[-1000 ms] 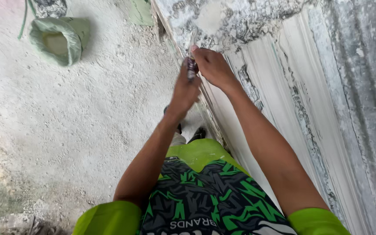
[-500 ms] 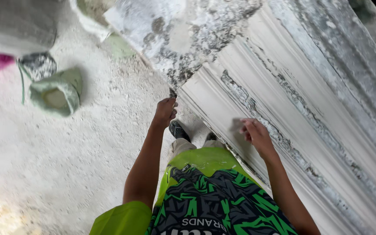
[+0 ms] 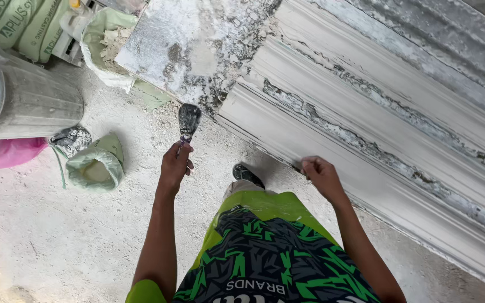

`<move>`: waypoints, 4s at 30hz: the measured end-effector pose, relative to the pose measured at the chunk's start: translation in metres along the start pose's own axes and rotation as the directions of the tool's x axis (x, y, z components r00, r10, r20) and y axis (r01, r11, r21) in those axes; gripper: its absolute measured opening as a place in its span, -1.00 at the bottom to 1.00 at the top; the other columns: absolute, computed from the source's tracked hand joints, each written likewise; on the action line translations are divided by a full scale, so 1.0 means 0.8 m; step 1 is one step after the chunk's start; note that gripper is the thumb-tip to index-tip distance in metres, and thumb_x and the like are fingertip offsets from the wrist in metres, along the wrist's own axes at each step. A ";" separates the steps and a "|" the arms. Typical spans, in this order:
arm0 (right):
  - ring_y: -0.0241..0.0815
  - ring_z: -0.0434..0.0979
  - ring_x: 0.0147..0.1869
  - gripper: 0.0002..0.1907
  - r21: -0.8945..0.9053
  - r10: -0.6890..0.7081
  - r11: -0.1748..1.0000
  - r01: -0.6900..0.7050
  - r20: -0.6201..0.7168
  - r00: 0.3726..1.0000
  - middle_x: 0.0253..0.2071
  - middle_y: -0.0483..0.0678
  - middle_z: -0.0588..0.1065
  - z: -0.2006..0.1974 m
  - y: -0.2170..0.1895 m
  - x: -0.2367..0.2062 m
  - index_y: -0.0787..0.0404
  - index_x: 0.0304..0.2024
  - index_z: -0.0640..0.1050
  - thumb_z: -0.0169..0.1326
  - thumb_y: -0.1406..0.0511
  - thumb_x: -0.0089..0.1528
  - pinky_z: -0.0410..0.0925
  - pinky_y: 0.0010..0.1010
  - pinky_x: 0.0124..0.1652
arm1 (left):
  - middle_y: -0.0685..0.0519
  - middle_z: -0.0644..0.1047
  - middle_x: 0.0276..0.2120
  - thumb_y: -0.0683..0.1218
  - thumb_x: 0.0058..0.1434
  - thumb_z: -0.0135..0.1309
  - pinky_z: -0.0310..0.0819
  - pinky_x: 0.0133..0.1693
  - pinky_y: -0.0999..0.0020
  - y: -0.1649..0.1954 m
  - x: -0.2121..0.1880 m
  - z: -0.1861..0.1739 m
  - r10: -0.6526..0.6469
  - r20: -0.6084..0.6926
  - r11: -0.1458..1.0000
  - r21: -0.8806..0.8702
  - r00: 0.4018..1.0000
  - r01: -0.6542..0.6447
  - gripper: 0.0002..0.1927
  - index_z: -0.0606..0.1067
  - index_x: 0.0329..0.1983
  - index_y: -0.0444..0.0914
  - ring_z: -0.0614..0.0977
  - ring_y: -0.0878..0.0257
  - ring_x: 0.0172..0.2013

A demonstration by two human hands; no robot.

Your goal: The person wipes their face with a cloth, then uses a small handheld scraper to remove dried plaster residue from the grooves and surfaces of decorative cornice molds. They work along the mold sections, reposition pieces, and continue scraping different areas of the molds.

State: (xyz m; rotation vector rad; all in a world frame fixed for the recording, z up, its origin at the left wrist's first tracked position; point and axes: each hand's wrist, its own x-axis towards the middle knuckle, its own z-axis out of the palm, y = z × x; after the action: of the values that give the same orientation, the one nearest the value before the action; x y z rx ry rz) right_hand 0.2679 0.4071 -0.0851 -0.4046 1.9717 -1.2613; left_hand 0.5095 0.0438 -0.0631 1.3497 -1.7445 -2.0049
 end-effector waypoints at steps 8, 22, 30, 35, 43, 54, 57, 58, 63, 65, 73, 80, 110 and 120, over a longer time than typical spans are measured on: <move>-0.22 0.61 -0.09 -0.59 -0.103 0.085 0.991 -0.089 -0.044 0.995 -0.06 -0.05 0.62 0.043 0.049 -0.105 0.22 0.06 0.58 -0.05 0.08 0.39 0.47 -0.36 -0.13 | -0.12 0.54 -0.30 -0.01 0.45 0.00 0.48 -0.32 0.13 0.025 -0.022 0.038 0.530 0.462 0.539 0.463 0.711 -0.703 -0.62 0.45 0.26 -0.24 0.58 0.01 -0.37; 0.10 0.52 0.21 -0.49 0.816 0.550 0.572 0.085 -0.458 0.698 0.26 0.01 0.40 0.062 0.060 -0.112 0.18 0.37 0.22 -0.09 0.17 0.41 0.48 -0.15 0.03 | -0.01 0.54 -0.28 0.04 0.37 -0.04 0.56 -0.33 0.07 0.124 0.144 0.030 0.042 0.924 -0.051 0.382 0.380 -0.923 -0.70 0.57 0.11 0.06 0.64 0.03 -0.34; -0.01 0.53 0.19 -0.41 0.806 0.598 0.566 0.176 -0.547 0.586 0.27 -0.02 0.36 0.074 0.024 -0.082 0.22 0.44 0.17 -0.04 0.24 0.41 0.48 -0.27 0.04 | -0.04 0.57 -0.34 0.04 0.36 -0.08 0.57 -0.37 0.06 0.160 0.202 0.034 -0.175 0.945 -0.161 0.251 0.278 -0.955 -0.66 0.54 0.15 0.07 0.65 0.02 -0.37; -0.07 0.52 0.18 -0.34 0.816 0.628 0.545 0.193 -0.550 0.550 0.25 -0.04 0.35 0.081 0.020 -0.077 0.31 0.48 0.09 -0.05 0.26 0.40 0.50 -0.28 0.04 | -0.05 0.56 -0.42 0.04 0.34 -0.01 0.56 -0.40 0.03 0.138 0.180 0.067 -0.058 0.984 -0.158 0.156 0.167 -0.975 -0.70 0.56 0.11 0.05 0.64 -0.02 -0.40; -0.20 0.52 0.10 -0.59 0.807 0.615 0.540 0.238 -0.572 0.544 0.05 -0.07 0.44 0.081 0.016 -0.074 0.34 0.24 0.36 -0.02 0.30 0.36 0.49 -0.38 0.03 | -0.09 0.56 -0.42 0.02 0.32 0.00 0.56 -0.47 0.01 0.152 0.171 0.050 -0.067 0.982 -0.154 0.164 0.176 -0.974 -0.65 0.53 0.17 0.04 0.64 -0.04 -0.47; -0.31 0.60 -0.08 -0.34 0.720 0.609 0.642 0.264 -0.688 0.395 -0.06 0.03 0.52 0.093 0.000 -0.061 0.58 0.40 0.12 0.01 0.38 0.35 0.56 -0.51 -0.10 | -0.13 0.55 -0.43 0.03 0.38 -0.04 0.51 -0.59 0.05 0.129 0.160 0.066 -0.100 0.977 -0.155 0.171 0.188 -0.973 -0.65 0.51 0.20 0.03 0.61 0.01 -0.57; -0.30 0.57 -0.09 -0.33 0.734 0.608 0.596 0.325 -0.677 0.414 -0.07 0.04 0.50 0.093 -0.005 -0.062 0.54 0.42 0.12 0.04 0.38 0.34 0.56 -0.51 -0.07 | -0.14 0.55 -0.46 0.02 0.35 -0.04 0.50 -0.59 0.02 0.127 0.154 0.074 -0.097 0.977 -0.179 0.169 0.188 -0.969 -0.63 0.52 0.20 0.04 0.61 0.00 -0.56; -0.29 0.57 -0.08 -0.32 0.744 0.623 0.591 0.312 -0.667 0.409 -0.06 0.05 0.49 0.093 -0.007 -0.063 0.54 0.42 0.11 0.04 0.38 0.35 0.57 -0.50 -0.07 | -0.15 0.55 -0.47 -0.01 0.33 -0.05 0.49 -0.62 0.00 0.118 0.143 0.092 -0.107 0.973 -0.151 0.188 0.205 -0.970 -0.62 0.52 0.21 0.04 0.61 -0.01 -0.56; -0.23 0.58 -0.03 -0.32 0.769 0.634 0.549 0.327 -0.638 0.437 0.00 0.09 0.48 0.091 -0.016 -0.071 0.50 0.44 0.10 0.03 0.37 0.35 0.56 -0.49 -0.04 | -0.19 0.56 -0.43 -0.02 0.34 -0.03 0.53 -0.50 -0.05 0.072 0.086 0.183 -0.012 0.996 -0.045 0.088 0.089 -0.995 -0.64 0.52 0.19 -0.09 0.63 -0.12 -0.50; -0.21 0.58 0.02 -0.30 0.783 0.641 0.515 0.349 -0.622 0.451 0.04 0.09 0.46 0.090 -0.019 -0.076 0.50 0.44 0.06 0.03 0.38 0.34 0.56 -0.48 -0.01 | -0.20 0.57 -0.42 -0.03 0.36 -0.05 0.54 -0.50 -0.07 0.085 0.083 0.180 -0.049 0.994 -0.051 0.092 0.095 -0.994 -0.64 0.51 0.19 -0.11 0.64 -0.12 -0.50; -0.18 0.55 0.10 -0.30 0.776 0.608 0.494 0.393 -0.631 0.482 0.08 0.10 0.45 0.089 -0.024 -0.084 0.49 0.46 0.02 -0.05 0.42 0.33 0.53 -0.45 0.08 | -0.23 0.57 -0.45 -0.02 0.39 -0.07 0.53 -0.50 -0.10 0.104 0.051 0.213 -0.117 0.984 -0.062 0.130 0.137 -0.989 -0.65 0.51 0.20 -0.08 0.66 -0.13 -0.50; -0.19 0.56 0.09 -0.33 0.797 0.562 0.478 0.369 -0.600 0.570 0.16 0.08 0.47 0.079 -0.034 -0.104 0.45 0.45 0.13 -0.05 0.35 0.34 0.49 -0.39 0.10 | -0.22 0.63 -0.33 -0.09 0.22 -0.07 0.60 -0.30 -0.10 0.049 -0.076 0.375 0.020 0.995 0.105 0.098 0.100 -0.990 -0.63 0.57 0.07 -0.08 0.69 -0.17 -0.31; 0.08 0.33 0.44 -0.16 0.808 0.447 0.451 0.378 -0.571 0.688 0.45 0.08 0.26 -0.226 0.165 -0.386 0.28 0.50 0.05 0.05 0.12 0.29 0.30 -0.06 0.29 | -0.22 0.61 -0.30 0.02 0.36 -0.09 0.58 -0.27 -0.16 0.002 -0.311 0.661 -0.252 0.933 -0.200 0.211 0.259 -0.957 -0.66 0.51 0.17 0.03 0.69 -0.18 -0.29; -0.10 0.45 0.33 -0.32 0.817 0.458 0.495 0.295 -0.534 0.711 0.32 0.03 0.40 -0.254 0.175 -0.410 0.21 0.46 0.27 0.03 0.06 0.37 0.37 -0.23 0.13 | -0.13 0.65 -0.24 -0.02 0.27 -0.03 0.63 -0.22 -0.04 -0.067 -0.433 0.836 -0.158 0.969 -0.178 0.164 0.192 -0.970 -0.72 0.60 -0.02 -0.04 0.71 -0.12 -0.22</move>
State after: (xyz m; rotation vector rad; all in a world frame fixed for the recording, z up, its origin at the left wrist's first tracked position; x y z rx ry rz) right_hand 0.3571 0.8028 -0.0223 0.8534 1.4795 -2.3809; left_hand 0.2654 0.7542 0.0095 -1.1229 -3.3580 -0.3961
